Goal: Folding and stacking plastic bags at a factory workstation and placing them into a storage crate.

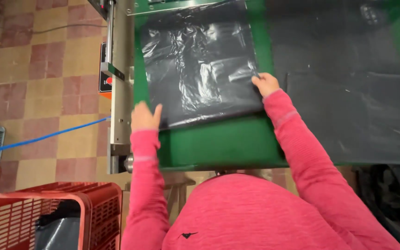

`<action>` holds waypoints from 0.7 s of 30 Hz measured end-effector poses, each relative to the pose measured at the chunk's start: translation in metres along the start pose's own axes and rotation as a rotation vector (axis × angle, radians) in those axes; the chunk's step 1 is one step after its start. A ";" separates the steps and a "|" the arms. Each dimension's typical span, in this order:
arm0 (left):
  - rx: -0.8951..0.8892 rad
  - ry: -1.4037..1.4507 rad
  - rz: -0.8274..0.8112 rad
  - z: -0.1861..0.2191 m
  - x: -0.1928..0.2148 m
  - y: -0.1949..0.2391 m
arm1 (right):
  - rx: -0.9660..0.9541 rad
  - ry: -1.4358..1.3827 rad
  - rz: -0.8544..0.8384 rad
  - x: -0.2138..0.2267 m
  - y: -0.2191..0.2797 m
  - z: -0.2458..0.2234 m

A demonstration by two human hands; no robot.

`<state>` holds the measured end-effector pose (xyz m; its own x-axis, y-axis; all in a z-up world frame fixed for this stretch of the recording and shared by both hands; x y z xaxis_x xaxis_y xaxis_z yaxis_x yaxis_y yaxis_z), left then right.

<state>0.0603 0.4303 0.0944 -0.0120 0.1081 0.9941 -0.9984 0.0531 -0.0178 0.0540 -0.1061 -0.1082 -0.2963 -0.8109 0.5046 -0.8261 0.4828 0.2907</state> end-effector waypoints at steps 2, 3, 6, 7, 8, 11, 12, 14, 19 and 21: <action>0.230 0.034 -0.214 -0.050 -0.043 0.038 | -0.038 0.017 0.022 0.012 0.053 -0.004; 0.235 0.033 -0.227 -0.061 -0.065 0.040 | -0.048 0.023 0.015 0.015 0.061 0.007; 0.269 0.093 -0.338 -0.087 -0.136 0.049 | -0.060 0.067 0.059 0.030 0.087 0.026; 0.180 0.212 -0.115 -0.083 -0.137 0.041 | -0.067 0.030 0.106 0.037 0.097 0.027; 0.090 0.328 0.108 -0.081 -0.136 0.038 | -0.074 -0.008 0.153 0.044 0.108 0.028; 0.135 0.393 0.059 -0.071 -0.136 0.055 | -0.048 -0.065 0.215 0.049 0.110 0.055; 0.134 0.396 0.052 -0.067 -0.131 0.061 | -0.053 -0.060 0.217 0.054 0.117 0.059; 0.211 0.330 -0.111 -0.065 -0.135 0.074 | -0.057 -0.037 0.212 0.061 0.126 0.064; 0.394 0.245 -0.412 -0.060 -0.104 0.089 | -0.130 0.034 0.125 0.071 0.141 0.078; 0.426 0.201 -0.472 -0.059 -0.098 0.084 | -0.162 0.065 0.054 0.070 0.126 0.076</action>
<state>-0.0195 0.4830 -0.0112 0.4013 0.3545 0.8446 -0.8287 -0.2522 0.4996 -0.1069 -0.1270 -0.0984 -0.3026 -0.7618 0.5728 -0.7199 0.5765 0.3865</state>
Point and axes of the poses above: each hand's wrist, its own y-axis away from the middle knuckle, its own x-axis out of the back of the hand, z = x × y, the point moved 9 cm from there along -y, towards the middle knuckle, and after that the axes turned 9 degrees about -y, right-handed, at the moved point
